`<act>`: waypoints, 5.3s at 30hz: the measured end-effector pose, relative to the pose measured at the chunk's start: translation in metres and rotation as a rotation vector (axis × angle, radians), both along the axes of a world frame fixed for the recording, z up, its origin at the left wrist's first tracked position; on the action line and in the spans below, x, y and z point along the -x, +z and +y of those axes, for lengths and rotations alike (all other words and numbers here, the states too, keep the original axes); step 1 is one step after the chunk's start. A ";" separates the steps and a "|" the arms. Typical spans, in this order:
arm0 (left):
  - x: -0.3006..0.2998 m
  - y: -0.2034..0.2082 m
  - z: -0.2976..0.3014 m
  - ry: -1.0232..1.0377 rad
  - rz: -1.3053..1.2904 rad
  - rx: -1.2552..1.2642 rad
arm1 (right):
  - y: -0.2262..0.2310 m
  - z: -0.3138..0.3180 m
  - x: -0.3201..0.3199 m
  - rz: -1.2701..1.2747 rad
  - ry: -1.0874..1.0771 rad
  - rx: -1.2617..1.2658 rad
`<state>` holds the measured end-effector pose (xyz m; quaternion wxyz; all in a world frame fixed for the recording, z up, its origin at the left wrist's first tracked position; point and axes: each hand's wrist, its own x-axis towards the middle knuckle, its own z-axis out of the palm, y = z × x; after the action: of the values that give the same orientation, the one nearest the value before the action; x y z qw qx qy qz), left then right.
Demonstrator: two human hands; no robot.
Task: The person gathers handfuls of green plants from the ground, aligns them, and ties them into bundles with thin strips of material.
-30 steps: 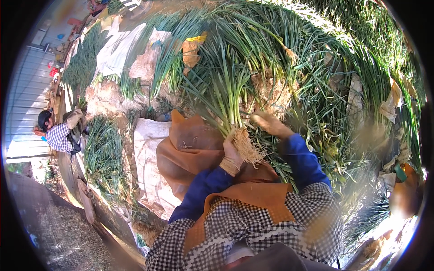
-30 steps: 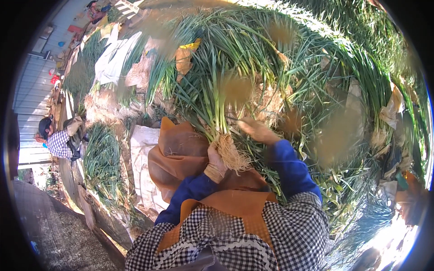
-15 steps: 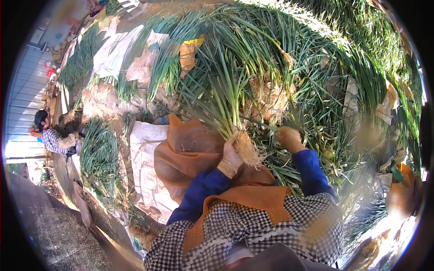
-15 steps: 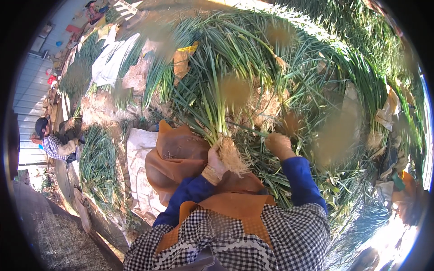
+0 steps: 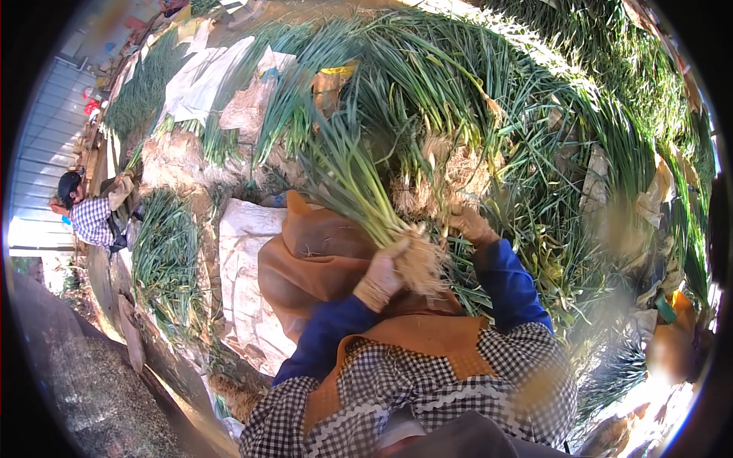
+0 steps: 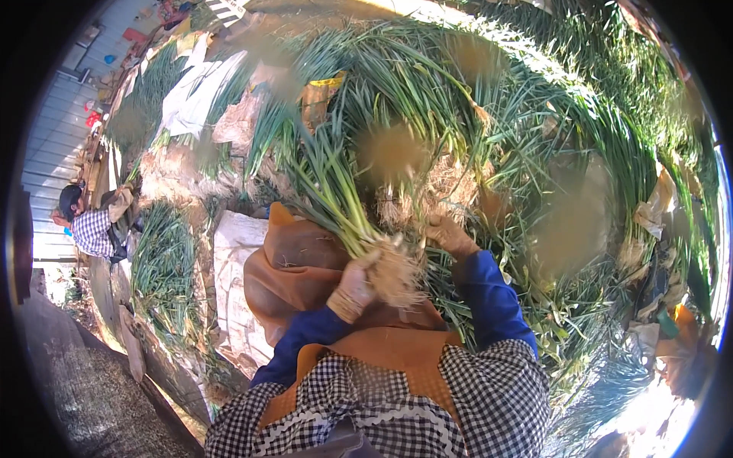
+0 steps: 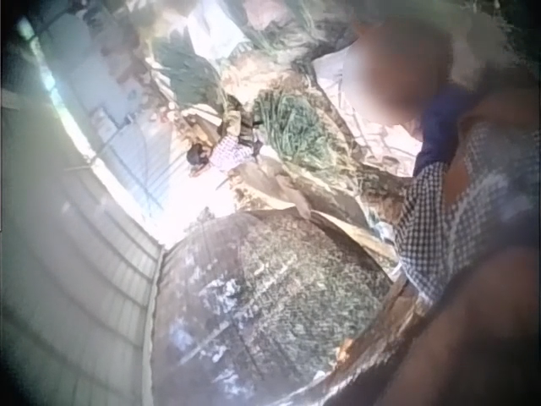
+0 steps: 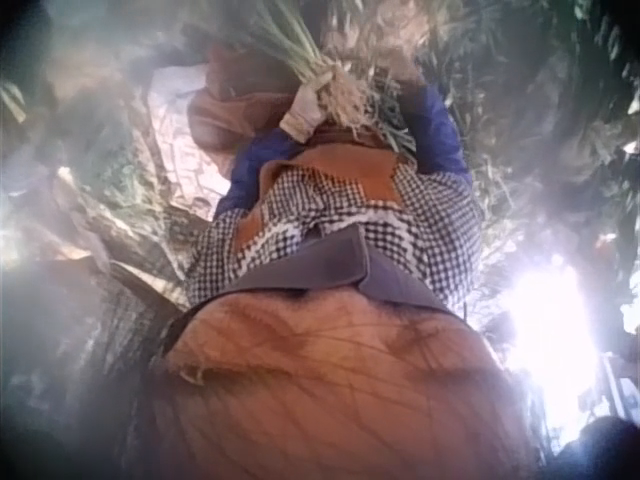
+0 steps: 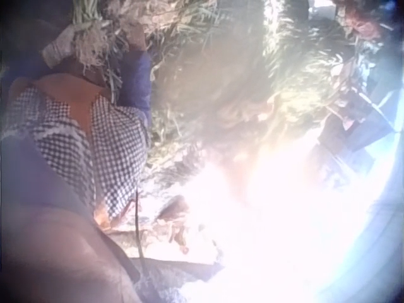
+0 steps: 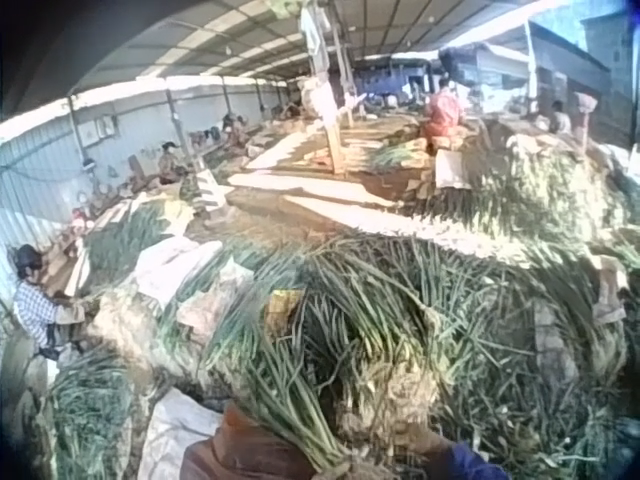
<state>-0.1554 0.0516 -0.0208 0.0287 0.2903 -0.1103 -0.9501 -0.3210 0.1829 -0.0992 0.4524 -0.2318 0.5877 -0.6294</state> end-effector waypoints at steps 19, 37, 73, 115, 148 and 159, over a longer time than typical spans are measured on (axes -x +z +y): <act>0.004 -0.053 0.023 0.013 -0.085 -0.130 | -0.025 0.086 0.028 1.295 0.192 -0.837; -0.015 0.005 0.000 0.005 0.311 -0.258 | -0.030 0.101 -0.019 0.887 -0.132 -0.318; 0.005 -0.047 0.051 -0.236 -0.069 0.160 | 0.007 0.029 -0.049 0.986 -0.178 -0.723; -0.014 -0.051 0.041 -0.262 -0.082 -0.102 | -0.006 0.155 -0.048 0.743 -0.046 -0.734; -0.095 0.178 -0.078 0.147 0.590 -0.043 | 0.159 -0.110 -0.130 0.657 0.920 0.680; -0.111 0.202 -0.082 0.276 0.528 0.037 | 0.180 -0.128 -0.110 0.717 0.403 0.187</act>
<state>-0.0441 -0.0301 0.1810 0.1906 0.0446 -0.0757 -0.9777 -0.2113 0.0553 0.0810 0.3102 -0.5865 0.5912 -0.4585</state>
